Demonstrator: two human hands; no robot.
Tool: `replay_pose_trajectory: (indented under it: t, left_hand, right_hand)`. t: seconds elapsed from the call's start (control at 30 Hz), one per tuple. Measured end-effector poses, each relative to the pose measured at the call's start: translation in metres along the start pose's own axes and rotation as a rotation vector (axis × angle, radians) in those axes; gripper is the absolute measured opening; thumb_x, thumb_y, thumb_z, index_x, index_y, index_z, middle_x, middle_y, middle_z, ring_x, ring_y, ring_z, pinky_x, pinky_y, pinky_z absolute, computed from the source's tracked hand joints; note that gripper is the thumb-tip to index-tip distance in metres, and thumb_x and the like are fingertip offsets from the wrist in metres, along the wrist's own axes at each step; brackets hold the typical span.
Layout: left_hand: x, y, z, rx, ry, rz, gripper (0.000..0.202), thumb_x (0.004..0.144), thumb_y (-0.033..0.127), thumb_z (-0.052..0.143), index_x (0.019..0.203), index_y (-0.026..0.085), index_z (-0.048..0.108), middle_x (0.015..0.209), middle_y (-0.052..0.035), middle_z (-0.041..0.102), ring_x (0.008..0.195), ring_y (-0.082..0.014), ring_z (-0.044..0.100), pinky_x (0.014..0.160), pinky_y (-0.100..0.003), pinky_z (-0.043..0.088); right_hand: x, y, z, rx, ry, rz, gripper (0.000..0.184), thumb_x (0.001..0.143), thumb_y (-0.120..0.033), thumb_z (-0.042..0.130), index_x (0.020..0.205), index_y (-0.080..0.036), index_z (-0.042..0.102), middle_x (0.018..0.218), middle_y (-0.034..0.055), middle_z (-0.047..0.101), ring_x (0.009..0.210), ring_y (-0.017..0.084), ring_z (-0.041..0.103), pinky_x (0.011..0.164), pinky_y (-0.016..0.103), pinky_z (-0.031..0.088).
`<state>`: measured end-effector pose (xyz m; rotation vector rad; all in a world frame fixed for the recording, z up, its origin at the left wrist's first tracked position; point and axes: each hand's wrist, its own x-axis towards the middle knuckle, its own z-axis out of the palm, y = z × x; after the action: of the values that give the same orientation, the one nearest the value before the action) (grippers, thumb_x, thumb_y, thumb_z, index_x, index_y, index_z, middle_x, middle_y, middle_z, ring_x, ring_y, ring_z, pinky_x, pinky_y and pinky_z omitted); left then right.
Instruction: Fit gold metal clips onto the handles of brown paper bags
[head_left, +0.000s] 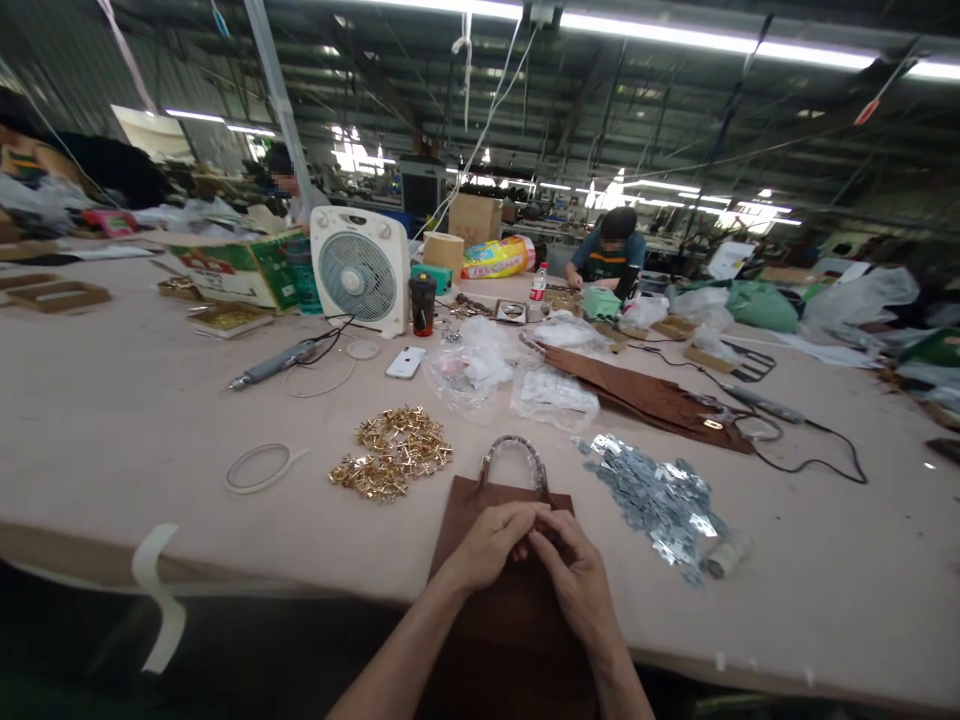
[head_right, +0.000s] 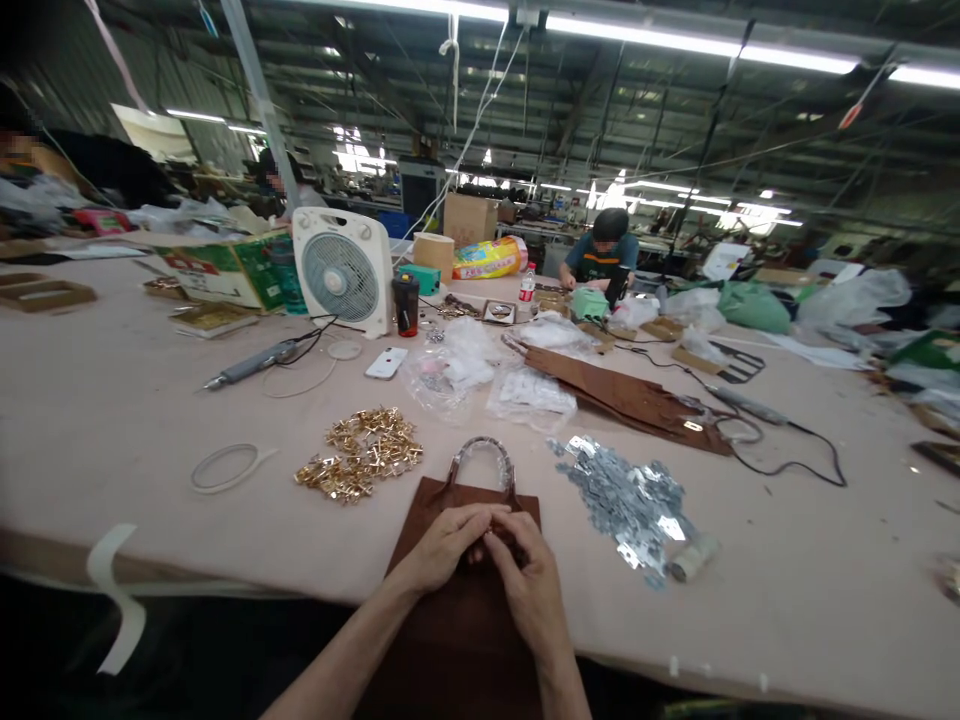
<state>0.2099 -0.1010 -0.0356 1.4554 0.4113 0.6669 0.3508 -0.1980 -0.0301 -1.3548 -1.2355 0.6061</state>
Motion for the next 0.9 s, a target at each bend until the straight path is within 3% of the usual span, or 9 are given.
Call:
replay_pose_trajectory:
  t: [0.17, 0.43, 0.6, 0.67, 0.77, 0.9]
  left_hand:
    - [-0.0014, 0.0006, -0.0003, -0.047, 0.032, -0.044, 0.049, 0.100, 0.052, 0.057, 0.132, 0.015, 0.064, 0.091, -0.0025, 0.065, 0.061, -0.0081, 0.053, 0.058, -0.021, 0.042]
    - [-0.0023, 0.0045, 0.0049, -0.091, 0.070, -0.009, 0.037, 0.098, 0.049, 0.063, 0.112, 0.015, 0.068, 0.090, -0.0022, 0.066, 0.070, -0.0109, 0.058, 0.065, -0.022, 0.048]
    - [-0.0035, 0.0068, 0.0035, 0.054, 0.084, 0.102, 0.032, 0.096, 0.042, 0.069, 0.118, 0.020, 0.077, 0.117, -0.0094, 0.072, 0.105, -0.0219, 0.068, 0.092, -0.031, 0.056]
    - [-0.0032, 0.0057, 0.0030, 0.097, 0.119, 0.121, 0.031, 0.096, 0.041, 0.068, 0.118, 0.021, 0.078, 0.114, -0.0093, 0.074, 0.102, -0.0213, 0.070, 0.092, -0.031, 0.057]
    - [-0.0025, 0.0032, 0.0036, 0.071, 0.167, 0.098, 0.032, 0.097, 0.043, 0.066, 0.115, 0.019, 0.079, 0.108, -0.0091, 0.074, 0.083, -0.0173, 0.071, 0.077, -0.028, 0.060]
    - [-0.0026, 0.0029, 0.0044, 0.045, 0.189, 0.086, 0.033, 0.098, 0.043, 0.064, 0.112, 0.017, 0.079, 0.103, -0.0087, 0.076, 0.076, -0.0156, 0.071, 0.074, -0.027, 0.061]
  right_hand:
    - [-0.0001, -0.0022, 0.0026, 0.169, -0.030, 0.127, 0.026, 0.090, -0.044, 0.076, 0.103, -0.022, 0.074, 0.089, 0.0030, 0.071, 0.080, 0.021, 0.070, 0.077, 0.031, 0.058]
    - [0.0004, 0.0046, 0.0050, 0.304, 0.085, 0.221, 0.031, 0.083, -0.042, 0.084, 0.090, -0.022, 0.062, 0.081, -0.0004, 0.068, 0.072, 0.018, 0.068, 0.070, 0.028, 0.057]
    - [0.0017, 0.0052, 0.0020, 0.357, 0.202, 0.232, 0.034, 0.078, -0.044, 0.087, 0.088, -0.021, 0.064, 0.078, 0.0009, 0.070, 0.072, 0.019, 0.068, 0.071, 0.029, 0.057]
    - [0.0012, 0.0054, 0.0009, 0.357, 0.180, 0.231, 0.034, 0.080, -0.045, 0.086, 0.093, -0.021, 0.067, 0.080, 0.0026, 0.072, 0.074, 0.020, 0.069, 0.073, 0.030, 0.058]
    - [0.0001, 0.0060, 0.0000, 0.325, 0.120, 0.226, 0.033, 0.085, -0.046, 0.081, 0.100, -0.020, 0.069, 0.082, 0.0039, 0.074, 0.077, 0.021, 0.070, 0.075, 0.031, 0.057]
    - [0.0002, 0.0065, -0.0004, 0.244, 0.121, 0.192, 0.029, 0.089, -0.047, 0.077, 0.095, -0.020, 0.071, 0.085, 0.0050, 0.074, 0.078, 0.021, 0.069, 0.075, 0.029, 0.056]
